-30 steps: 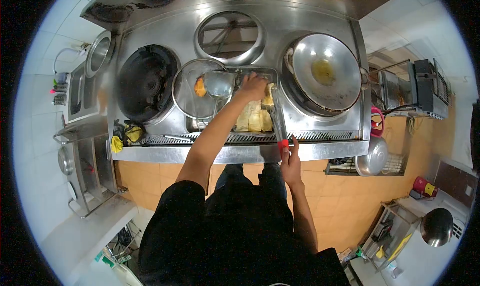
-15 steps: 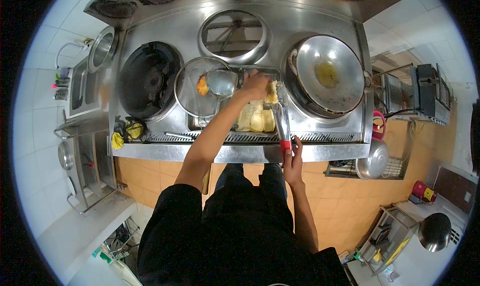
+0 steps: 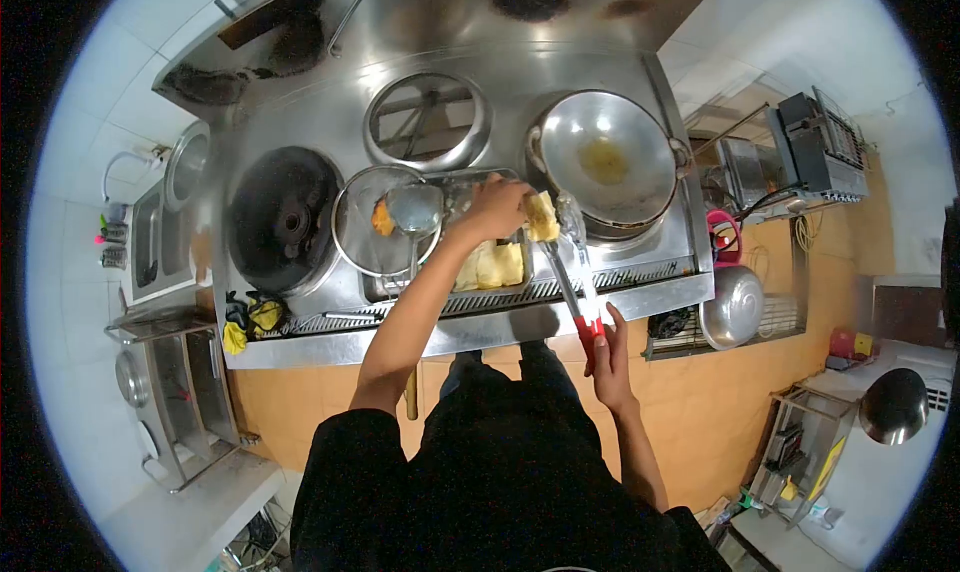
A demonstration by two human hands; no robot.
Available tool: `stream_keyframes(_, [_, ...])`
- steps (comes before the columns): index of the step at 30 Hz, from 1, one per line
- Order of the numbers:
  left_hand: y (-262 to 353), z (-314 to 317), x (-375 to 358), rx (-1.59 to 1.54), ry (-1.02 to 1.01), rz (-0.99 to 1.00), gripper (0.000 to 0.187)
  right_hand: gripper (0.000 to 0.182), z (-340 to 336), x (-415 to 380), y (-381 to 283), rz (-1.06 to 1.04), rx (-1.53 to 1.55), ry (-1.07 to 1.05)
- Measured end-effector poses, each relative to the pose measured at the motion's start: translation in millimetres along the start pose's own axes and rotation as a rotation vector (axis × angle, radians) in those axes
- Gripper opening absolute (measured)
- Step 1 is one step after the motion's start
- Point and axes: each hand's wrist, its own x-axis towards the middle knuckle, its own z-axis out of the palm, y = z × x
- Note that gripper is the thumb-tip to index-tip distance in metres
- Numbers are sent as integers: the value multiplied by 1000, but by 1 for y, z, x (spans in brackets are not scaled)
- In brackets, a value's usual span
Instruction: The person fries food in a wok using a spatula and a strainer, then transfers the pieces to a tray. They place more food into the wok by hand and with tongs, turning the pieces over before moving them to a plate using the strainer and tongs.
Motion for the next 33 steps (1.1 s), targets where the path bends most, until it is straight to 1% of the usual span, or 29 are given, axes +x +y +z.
stream_keyframes(2, [14,6,22,3,39,27,39,52,-17,4,-3,-15,29,53])
stream_keyframes(4, [18,19,61,17,105,93,34,51,-35,15,-18,-6,-14,92])
stream_keyframes(5, [24,27,78,30,152,91,31,52,-45,22,-18,-18,-20,90])
stream_keyframes(6, [29,28,92,30,152,99,31,53,-55,30,-18,-29,-26,86])
stream_keyframes(8, [36,32,117,46,83,101,32,54,-69,46,-17,-24,-37,112])
stream_keyframes(9, [37,37,128,96,80,97,31,55,-75,53,-16,-21,-46,131])
stream_keyframes(10, [36,40,138,97,78,96,31,55,-80,60,-14,-20,-45,132])
stream_keyframes(12, [33,47,156,65,-1,66,34,56,-87,71,-10,-24,-75,148])
stream_keyframes(13, [30,49,166,67,-2,65,34,56,-93,78,-7,-23,-73,148])
stream_keyframes(14, [27,51,175,100,-26,66,35,53,-98,85,-5,-21,-76,103])
stream_keyframes(15, [27,50,179,133,-50,67,37,50,-103,93,-5,-19,-79,58])
stream_keyframes(16, [27,48,182,136,-52,68,37,50,-108,102,-5,-19,-77,60])
stream_keyframes(18, [30,40,187,134,-49,-19,40,51,-119,125,-8,-56,-214,34])
stream_keyframes(19, [30,34,192,157,-81,-8,40,51,-124,140,-5,-112,-249,43])
stream_keyframes(20, [31,31,195,156,-77,-11,40,51,-132,152,-5,-114,-250,38])
stream_keyframes(22, [23,28,208,231,-119,-20,41,51,-142,174,-23,-94,-291,-36])
stream_keyframes(23, [19,27,216,229,-114,-29,41,51,-148,185,-28,-32,-298,-69])
stream_keyframes(26, [5,33,238,198,-99,-86,41,50,-160,217,-24,-69,-280,-89])
stream_keyframes(27, [7,30,239,208,-75,-106,41,49,-165,229,-16,-120,-295,-76])
stream_keyframes(29, [20,20,232,216,-51,-133,41,49,-169,247,-10,-146,-283,-88])
stream_keyframes(31, [36,14,215,126,66,-121,39,49,-173,263,-9,-170,-271,-101])
stream_keyframes(32, [39,17,210,125,66,-127,39,49,-175,271,-9,-169,-299,-109])
stream_keyframes(33, [37,24,208,189,164,-121,39,49,-177,278,-9,-168,-326,-117])
